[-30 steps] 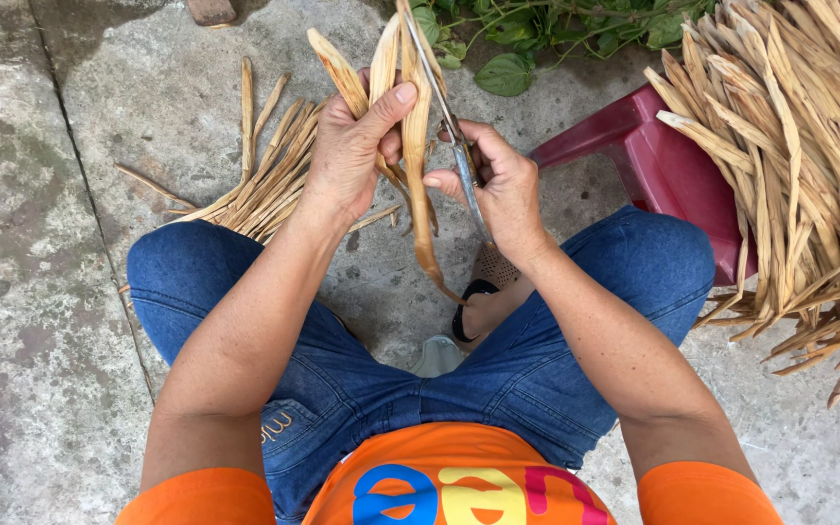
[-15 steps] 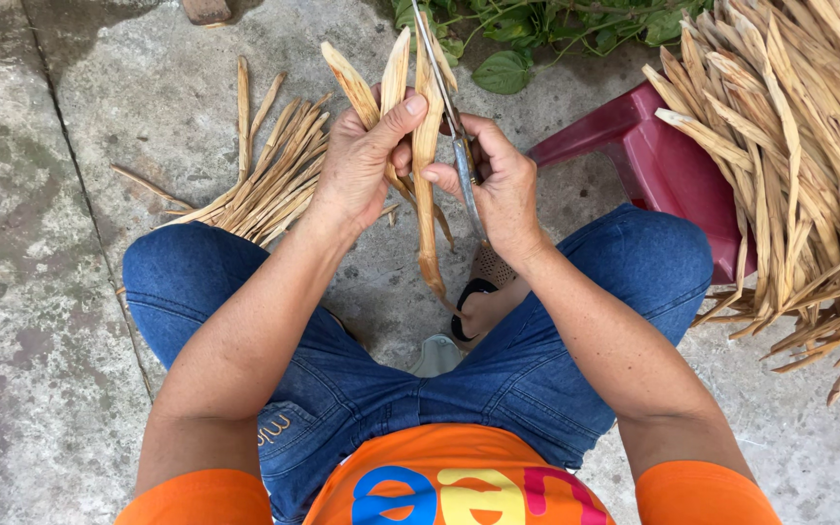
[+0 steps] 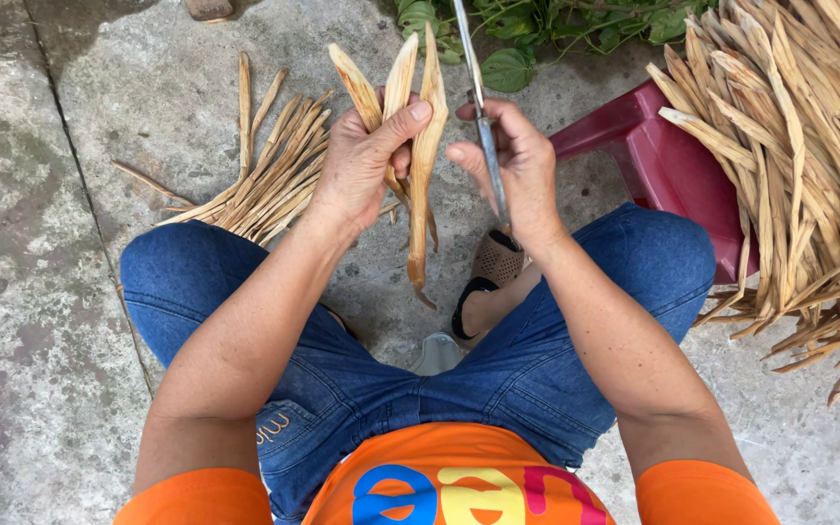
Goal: The person sits on a low stool and uses shears to trim and split dried plant pods. They repeatedly pick up pods, cut them into smaller pieces, and place the trimmed pieces onto a red plastic stool beside them.
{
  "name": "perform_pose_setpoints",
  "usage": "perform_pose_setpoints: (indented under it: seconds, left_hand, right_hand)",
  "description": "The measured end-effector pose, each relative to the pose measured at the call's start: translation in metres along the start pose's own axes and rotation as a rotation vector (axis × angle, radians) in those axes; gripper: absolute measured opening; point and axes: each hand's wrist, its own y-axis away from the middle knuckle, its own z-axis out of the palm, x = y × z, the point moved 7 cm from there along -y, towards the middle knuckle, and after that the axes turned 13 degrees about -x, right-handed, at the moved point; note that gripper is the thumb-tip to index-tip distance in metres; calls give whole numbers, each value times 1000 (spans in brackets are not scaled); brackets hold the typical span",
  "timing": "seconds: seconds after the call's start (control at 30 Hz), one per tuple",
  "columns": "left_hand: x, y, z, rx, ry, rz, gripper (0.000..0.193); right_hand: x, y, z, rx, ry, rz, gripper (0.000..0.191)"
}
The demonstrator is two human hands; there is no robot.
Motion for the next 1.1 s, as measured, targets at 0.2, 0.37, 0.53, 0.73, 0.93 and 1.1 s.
perform_pose_setpoints:
  seconds: [0.2,0.37,0.53,0.73,0.93,1.1]
  left_hand:
    - [10,2,-10,54,-94,14,19]
    - [14,3,-15,81,-184,31,18]
    - [14,3,-20,93,-190,44,17]
    - [14,3,-24,103,-168,30,17]
    - [6,1,-17,68,-63,16,20]
    - [-4,-2,-4,0,-61,-1,23]
  right_hand:
    - [-10,-5,-10,-170,201,-20,62]
    - [-22,-3,-17,-184,328,-83,62]
    - [-16,-2,-19,-133,324,-25,52]
    - [5,-5,-24,-21,96,98,46]
    - [4,-11,2,-86,-74,-120,53]
    - [-2,-13,8,-72,-173,-174,54]
